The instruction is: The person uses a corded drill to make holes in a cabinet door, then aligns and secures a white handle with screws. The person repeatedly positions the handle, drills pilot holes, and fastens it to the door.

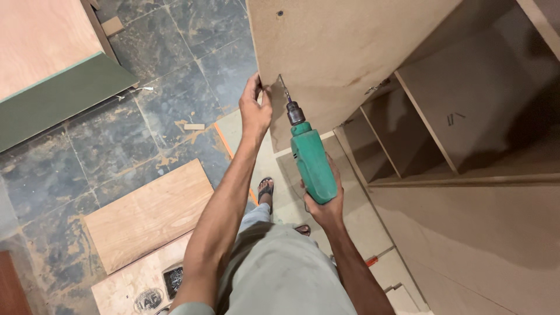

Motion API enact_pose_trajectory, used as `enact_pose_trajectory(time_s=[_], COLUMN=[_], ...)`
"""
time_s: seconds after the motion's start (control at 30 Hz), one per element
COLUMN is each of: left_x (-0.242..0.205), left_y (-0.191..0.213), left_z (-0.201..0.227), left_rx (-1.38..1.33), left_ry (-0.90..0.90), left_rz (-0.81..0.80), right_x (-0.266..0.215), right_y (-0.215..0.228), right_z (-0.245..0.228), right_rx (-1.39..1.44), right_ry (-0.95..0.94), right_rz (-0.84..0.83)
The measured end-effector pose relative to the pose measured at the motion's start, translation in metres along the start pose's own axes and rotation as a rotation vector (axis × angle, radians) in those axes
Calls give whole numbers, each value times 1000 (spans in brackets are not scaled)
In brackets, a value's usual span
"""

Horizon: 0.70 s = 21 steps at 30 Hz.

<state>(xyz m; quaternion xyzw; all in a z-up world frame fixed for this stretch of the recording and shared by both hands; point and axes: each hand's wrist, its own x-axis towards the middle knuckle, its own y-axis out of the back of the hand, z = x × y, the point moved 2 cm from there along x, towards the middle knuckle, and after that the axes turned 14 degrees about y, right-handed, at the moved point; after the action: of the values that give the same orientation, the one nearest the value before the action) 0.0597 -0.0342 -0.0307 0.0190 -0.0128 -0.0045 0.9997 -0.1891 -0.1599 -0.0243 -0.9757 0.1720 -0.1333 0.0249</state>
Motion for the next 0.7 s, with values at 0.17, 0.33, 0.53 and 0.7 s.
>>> enact_pose_trajectory(time_s=[0.17, 0.33, 0.53, 0.7], left_x=[-6, -6, -6, -6], left_y=[-3, -2, -3, -4], left_z=[2, 4, 5, 6], left_rx=[-21, 14, 26, 57], left_ry=[-4, 20, 0, 21], left_rz=[26, 55, 69, 90], right_x=[-1, 5, 15, 14], right_y=[1, 3, 9, 14], right_z=[0, -1, -5, -2], right_rx=[-41, -59, -237, -259], right_ry=[51, -4, 183, 80], right_rz=[-10, -20, -60, -64])
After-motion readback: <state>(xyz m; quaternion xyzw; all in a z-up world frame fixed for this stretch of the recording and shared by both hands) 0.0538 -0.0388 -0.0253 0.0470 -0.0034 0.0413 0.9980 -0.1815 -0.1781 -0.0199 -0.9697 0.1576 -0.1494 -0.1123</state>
